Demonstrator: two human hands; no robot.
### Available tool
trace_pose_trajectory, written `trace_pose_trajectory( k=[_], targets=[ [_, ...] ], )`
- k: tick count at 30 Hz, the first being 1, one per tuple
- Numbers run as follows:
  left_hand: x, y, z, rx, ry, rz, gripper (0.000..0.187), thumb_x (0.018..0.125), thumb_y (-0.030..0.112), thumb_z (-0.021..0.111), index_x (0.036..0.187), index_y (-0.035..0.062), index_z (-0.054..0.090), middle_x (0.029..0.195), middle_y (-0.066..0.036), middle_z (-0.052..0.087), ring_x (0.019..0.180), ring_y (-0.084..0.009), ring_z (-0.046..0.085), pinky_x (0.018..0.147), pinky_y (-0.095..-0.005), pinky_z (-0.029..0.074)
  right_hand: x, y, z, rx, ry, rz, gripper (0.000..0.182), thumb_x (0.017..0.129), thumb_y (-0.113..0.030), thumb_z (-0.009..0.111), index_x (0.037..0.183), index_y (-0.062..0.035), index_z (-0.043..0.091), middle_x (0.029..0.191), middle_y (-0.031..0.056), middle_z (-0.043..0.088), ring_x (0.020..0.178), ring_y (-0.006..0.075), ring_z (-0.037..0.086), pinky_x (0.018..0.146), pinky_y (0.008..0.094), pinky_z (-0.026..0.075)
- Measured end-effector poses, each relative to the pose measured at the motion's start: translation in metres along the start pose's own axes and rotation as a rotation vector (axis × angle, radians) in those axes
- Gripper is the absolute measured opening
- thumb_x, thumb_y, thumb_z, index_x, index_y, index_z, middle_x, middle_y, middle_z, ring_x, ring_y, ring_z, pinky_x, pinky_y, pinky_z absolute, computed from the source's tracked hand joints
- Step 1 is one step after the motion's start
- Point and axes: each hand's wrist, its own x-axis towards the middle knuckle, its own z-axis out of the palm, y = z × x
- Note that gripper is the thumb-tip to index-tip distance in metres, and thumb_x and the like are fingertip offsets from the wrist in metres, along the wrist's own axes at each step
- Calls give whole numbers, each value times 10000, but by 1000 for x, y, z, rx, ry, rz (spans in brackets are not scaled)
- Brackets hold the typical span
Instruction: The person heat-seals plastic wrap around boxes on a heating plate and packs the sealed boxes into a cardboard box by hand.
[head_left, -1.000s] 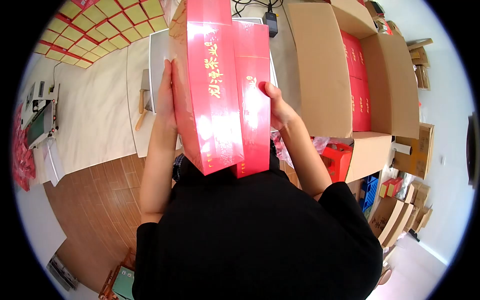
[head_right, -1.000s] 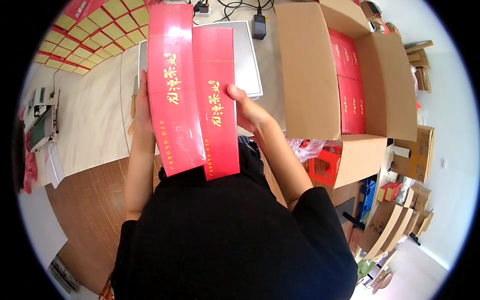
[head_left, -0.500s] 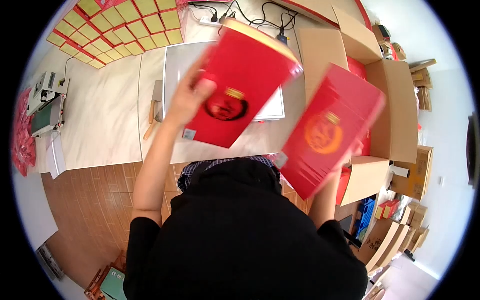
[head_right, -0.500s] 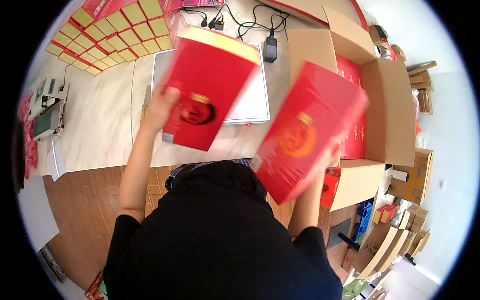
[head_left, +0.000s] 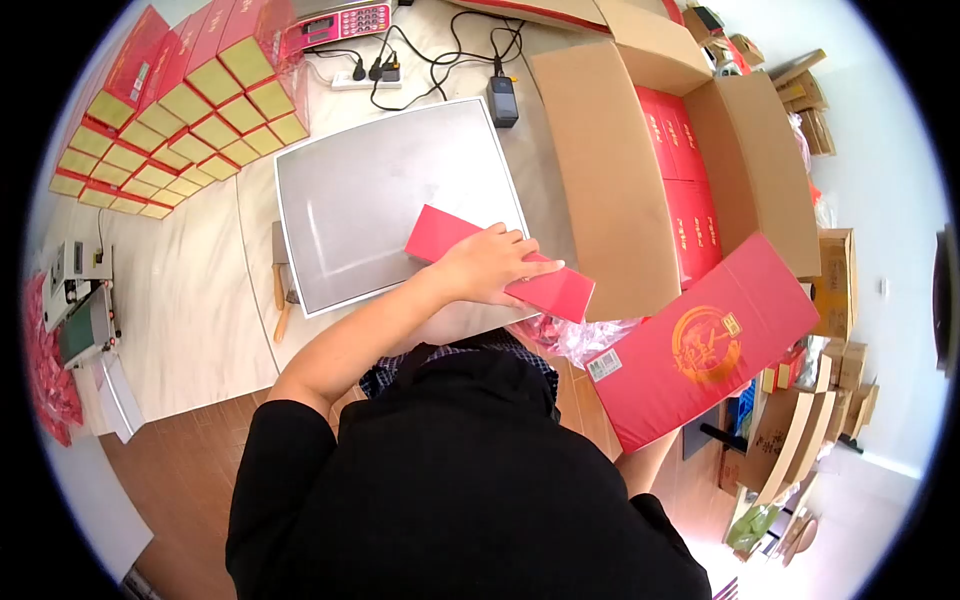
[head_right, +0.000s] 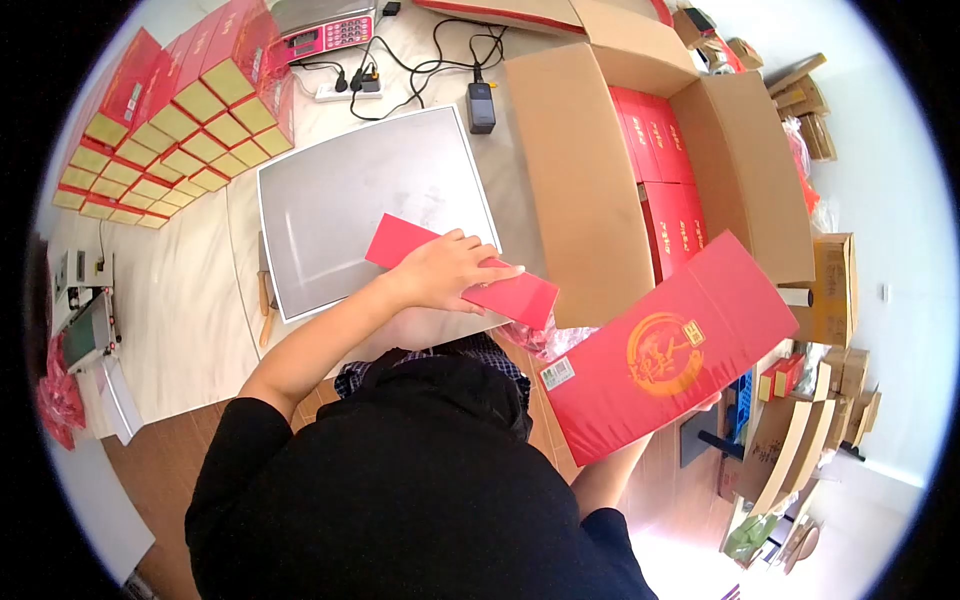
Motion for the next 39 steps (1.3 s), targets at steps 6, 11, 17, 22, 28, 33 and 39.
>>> trace_pose_trajectory(
  k=[6,11,17,22,28,33,39],
  targets=[
    [-13,-10,-20,-4,-69,-55,809,672,461,736,1386,225,438,1074,-52,566,963,-220,536,837,-356,405,3,5,10,22,-39,8,978,632,-505,774,1377,-47,335,1283,162,489,1110,288,536,933,437,476],
    [-60,-36,-54,-89,112,-292,801,668,403,761,1370,172,451,1063,-83,577,970,-256,571,858,-384,427,21,8,32,10,-172,60,1004,628,-507,777,1393,-52,313,1301,158,472,1120,282,528,942,437,466],
    [-174,-24,-117,-986,1232,-643,639,880,466,598,1336,50,432,1241,-65,551,1103,-177,543,975,-332,422,41,31,99,-291,-522,216,1034,624,-510,781,1412,-59,285,1323,154,453,1131,275,518,953,437,454],
    [-262,-4,-105,-1371,1790,-424,580,940,578,375,1273,112,465,1175,-42,570,1049,-178,575,867,-337,504,37,103,216,-921,-1030,-35,1126,598,-469,800,1448,-29,209,1342,158,393,1238,286,413,1044,407,340],
    [-302,47,-81,-1165,2094,-485,617,929,608,368,1267,103,475,1170,-49,569,1035,-175,574,866,-325,495,36,217,258,-1451,-1687,-642,1093,452,-358,834,1409,-122,363,1288,247,365,1189,420,379,1005,502,299],
    [-306,95,-80,-1057,2324,-790,656,916,608,406,1317,90,454,1227,-65,558,1090,-209,552,927,-345,467,24,270,269,-1496,-2010,-738,1084,450,-361,825,1416,-166,372,1304,233,356,1181,401,383,1020,516,269],
    [-332,144,-26,-1168,2263,-771,650,930,574,410,1344,72,401,1273,-85,523,1139,-222,531,937,-379,473,31,296,277,-1449,-2080,-794,968,485,-393,787,1375,-224,448,1312,259,357,1178,440,376,1004,555,279]
  ],
)
